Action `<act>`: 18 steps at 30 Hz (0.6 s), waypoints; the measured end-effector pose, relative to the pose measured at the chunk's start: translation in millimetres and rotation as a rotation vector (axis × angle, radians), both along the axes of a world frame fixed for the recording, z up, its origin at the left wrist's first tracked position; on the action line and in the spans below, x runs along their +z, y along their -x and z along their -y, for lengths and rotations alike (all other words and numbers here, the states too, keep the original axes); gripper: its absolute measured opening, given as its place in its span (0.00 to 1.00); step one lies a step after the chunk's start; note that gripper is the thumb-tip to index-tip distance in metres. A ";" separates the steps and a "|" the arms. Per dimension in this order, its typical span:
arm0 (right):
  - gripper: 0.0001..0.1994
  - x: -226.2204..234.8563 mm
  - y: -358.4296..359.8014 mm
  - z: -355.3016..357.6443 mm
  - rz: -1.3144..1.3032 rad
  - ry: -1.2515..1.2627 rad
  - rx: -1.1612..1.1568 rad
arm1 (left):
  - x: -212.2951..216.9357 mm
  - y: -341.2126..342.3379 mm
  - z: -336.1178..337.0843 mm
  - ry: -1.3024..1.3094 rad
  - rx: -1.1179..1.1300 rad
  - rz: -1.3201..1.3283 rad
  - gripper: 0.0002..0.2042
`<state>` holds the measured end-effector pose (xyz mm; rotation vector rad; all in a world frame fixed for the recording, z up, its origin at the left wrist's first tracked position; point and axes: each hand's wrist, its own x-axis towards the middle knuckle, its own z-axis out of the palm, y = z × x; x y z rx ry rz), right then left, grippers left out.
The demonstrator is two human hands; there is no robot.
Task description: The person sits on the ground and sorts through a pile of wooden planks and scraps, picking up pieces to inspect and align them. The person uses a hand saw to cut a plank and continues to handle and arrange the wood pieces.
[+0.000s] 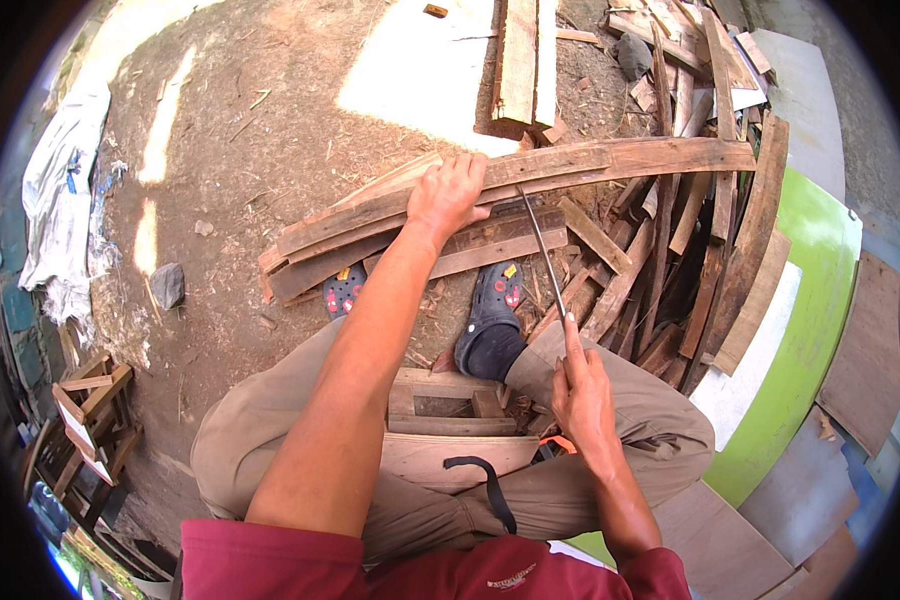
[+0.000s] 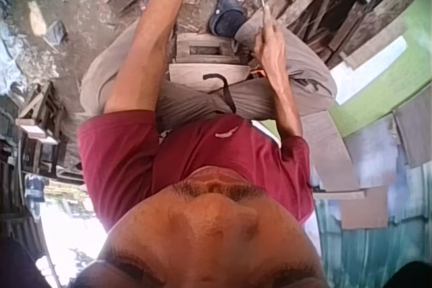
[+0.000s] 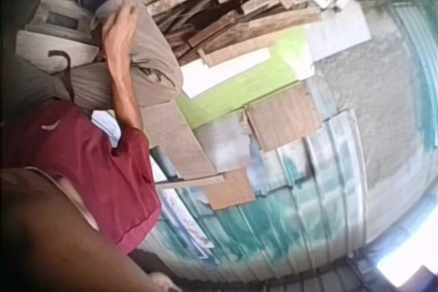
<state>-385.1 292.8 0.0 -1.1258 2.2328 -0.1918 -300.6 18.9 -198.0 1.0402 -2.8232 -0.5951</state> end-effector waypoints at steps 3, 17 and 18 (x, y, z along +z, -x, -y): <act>0.34 0.9 -0.1 0.3 0.003 -0.004 0.003 | -1.8 -0.7 -0.3 0.017 -0.002 -0.007 0.42; 0.37 -7.4 -0.9 -4.8 0.023 0.016 -0.014 | -1.1 -0.7 0.2 0.019 -0.006 -0.004 0.43; 0.37 -8.6 -1.4 -5.2 0.018 0.016 -0.010 | -0.8 -0.8 -0.4 0.021 -0.007 0.001 0.44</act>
